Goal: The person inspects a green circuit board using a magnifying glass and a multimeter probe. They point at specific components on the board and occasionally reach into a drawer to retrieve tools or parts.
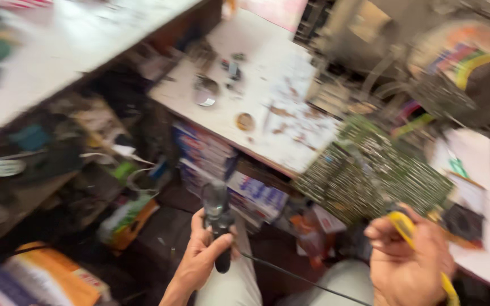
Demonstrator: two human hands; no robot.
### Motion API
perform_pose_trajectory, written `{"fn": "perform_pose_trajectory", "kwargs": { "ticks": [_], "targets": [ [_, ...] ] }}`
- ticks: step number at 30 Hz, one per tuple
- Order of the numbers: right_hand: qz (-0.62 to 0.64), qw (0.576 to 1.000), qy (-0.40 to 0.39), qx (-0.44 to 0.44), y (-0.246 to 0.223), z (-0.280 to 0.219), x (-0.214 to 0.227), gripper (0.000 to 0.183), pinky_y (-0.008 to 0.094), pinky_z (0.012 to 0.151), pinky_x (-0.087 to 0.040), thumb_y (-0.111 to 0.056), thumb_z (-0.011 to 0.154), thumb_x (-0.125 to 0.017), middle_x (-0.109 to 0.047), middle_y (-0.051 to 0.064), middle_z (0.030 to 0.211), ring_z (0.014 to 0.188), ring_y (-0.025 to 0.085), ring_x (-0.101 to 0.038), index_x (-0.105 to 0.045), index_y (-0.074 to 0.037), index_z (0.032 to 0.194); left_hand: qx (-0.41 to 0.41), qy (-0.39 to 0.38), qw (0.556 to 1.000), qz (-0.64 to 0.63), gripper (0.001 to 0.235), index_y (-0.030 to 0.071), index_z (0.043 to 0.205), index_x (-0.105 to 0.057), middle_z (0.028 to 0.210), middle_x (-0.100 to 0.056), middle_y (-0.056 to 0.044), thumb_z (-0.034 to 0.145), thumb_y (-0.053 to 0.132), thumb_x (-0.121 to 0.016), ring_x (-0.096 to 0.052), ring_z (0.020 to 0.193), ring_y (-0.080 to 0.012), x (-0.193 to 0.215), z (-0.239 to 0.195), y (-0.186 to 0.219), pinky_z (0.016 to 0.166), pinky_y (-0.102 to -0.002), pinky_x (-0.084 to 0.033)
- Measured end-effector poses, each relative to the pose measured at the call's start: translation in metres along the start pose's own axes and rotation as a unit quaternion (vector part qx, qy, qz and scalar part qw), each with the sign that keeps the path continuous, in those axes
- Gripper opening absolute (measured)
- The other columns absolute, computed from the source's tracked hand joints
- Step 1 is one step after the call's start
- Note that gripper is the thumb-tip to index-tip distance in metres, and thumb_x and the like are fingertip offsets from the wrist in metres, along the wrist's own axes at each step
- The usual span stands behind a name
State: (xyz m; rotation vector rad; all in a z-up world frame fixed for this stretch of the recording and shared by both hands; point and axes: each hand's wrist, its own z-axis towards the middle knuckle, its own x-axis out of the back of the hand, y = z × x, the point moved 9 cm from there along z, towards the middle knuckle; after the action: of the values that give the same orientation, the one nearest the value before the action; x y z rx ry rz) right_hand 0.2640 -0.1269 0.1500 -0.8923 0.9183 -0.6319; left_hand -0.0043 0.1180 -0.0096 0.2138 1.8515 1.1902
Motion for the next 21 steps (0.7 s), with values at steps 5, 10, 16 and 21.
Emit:
{"fn": "perform_pose_trajectory", "kwargs": {
  "ticks": [5, 10, 16, 21],
  "targets": [
    [-0.054, 0.987, 0.142, 0.057, -0.032, -0.049, 0.157, 0.047, 0.041, 0.078, -0.05, -0.038, 0.111, -0.059, -0.064, 0.021, 0.098, 0.079, 0.029, -0.057, -0.053, 0.007, 0.124, 0.031, -0.166, 0.98, 0.1, 0.078, 0.009, 0.144, -0.024, 0.092, -0.069, -0.009, 0.084, 0.007, -0.075, -0.069, 0.068, -0.0147, -0.138, 0.018, -0.031, 0.058, -0.029, -0.055],
    [-0.108, 0.989, 0.065, -0.081, -0.011, -0.073, 0.233, 0.057, 0.047, 0.07, -0.051, -0.045, 0.11, -0.057, -0.066, 0.027, 0.087, 0.075, 0.034, -0.065, -0.054, 0.012, 0.117, 0.004, -0.19, 0.962, 0.198, 0.041, -0.005, 0.122, -0.054, 0.087, -0.069, -0.01, 0.095, 0.013, -0.078, -0.062, 0.071, -0.0105, -0.204, 0.039, -0.052, 0.061, -0.028, -0.051],
    [-0.199, 0.978, -0.001, -0.064, -0.013, -0.068, 0.211, 0.05, 0.045, 0.07, -0.057, -0.034, 0.113, -0.047, -0.07, 0.032, 0.092, 0.075, 0.032, -0.067, -0.057, 0.015, 0.114, -0.077, -0.124, 0.984, 0.098, 0.03, -0.001, 0.122, -0.065, 0.105, -0.076, 0.002, 0.095, 0.012, -0.071, -0.065, 0.097, -0.0042, -0.209, 0.061, -0.051, 0.087, -0.023, -0.053],
    [-0.229, 0.946, 0.037, 0.225, -0.011, -0.082, 0.111, 0.038, 0.032, 0.076, -0.059, -0.027, 0.113, -0.054, -0.066, 0.018, 0.109, 0.082, 0.022, -0.065, -0.048, -0.002, 0.142, -0.115, -0.123, 0.974, 0.15, 0.031, 0.0, 0.118, -0.07, 0.124, -0.064, -0.007, 0.092, 0.015, -0.075, -0.064, 0.099, -0.0115, -0.204, 0.062, -0.055, 0.088, -0.026, -0.053]
  ]
}}
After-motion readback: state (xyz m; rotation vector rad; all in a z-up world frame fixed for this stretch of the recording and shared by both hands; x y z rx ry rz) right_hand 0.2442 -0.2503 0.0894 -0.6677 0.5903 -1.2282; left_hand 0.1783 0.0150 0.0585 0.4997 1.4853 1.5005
